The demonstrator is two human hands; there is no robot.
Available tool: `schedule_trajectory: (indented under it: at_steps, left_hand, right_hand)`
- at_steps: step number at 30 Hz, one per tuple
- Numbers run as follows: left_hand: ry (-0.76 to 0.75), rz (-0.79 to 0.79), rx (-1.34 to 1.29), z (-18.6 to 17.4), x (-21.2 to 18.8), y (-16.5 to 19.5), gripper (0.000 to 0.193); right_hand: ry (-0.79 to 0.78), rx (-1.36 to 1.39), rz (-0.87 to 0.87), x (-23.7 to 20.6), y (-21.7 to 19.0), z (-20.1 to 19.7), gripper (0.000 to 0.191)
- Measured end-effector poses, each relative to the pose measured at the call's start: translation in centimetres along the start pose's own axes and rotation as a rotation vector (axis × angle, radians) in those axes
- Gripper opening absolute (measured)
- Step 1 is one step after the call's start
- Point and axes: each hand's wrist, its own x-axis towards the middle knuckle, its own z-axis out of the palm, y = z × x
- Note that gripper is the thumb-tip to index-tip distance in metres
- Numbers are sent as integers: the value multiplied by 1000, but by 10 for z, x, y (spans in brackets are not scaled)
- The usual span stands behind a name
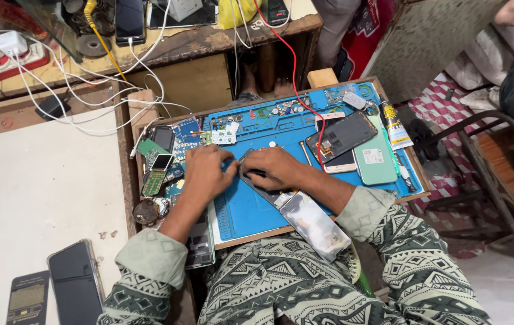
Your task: The person pries at the back cover of a disassembled smartphone lying on a blue work mat, using a thin metal pry tool to work along the edges while holding the phone steady with the other hand. They reposition the phone and continue prying and scraping around its edges on a cluttered repair bench.
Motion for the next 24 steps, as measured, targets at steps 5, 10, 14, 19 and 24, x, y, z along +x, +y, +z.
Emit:
schedule_trajectory:
  at_steps: [5,10,14,19,24]
  left_hand:
    - [-14,24,59,8,-1,13,18]
    - [-46,25,61,7,0,15,14]
    - [-77,2,51,5,-3,11,12]
    - [81,159,116,8,-6,9,14]
    - [188,281,388,13,-7,13,7]
  right_hand:
    - [24,-48,-24,-6,-1,2,16]
    - [8,-122,-24,-11,-9,-4,18]
    - [-1,-88,-23,-14,-15,-7,16]
    - [-37,-162,-26,-11,-16,-18,16]
    - [-76,-232,-83,-5,-21,-27,19]
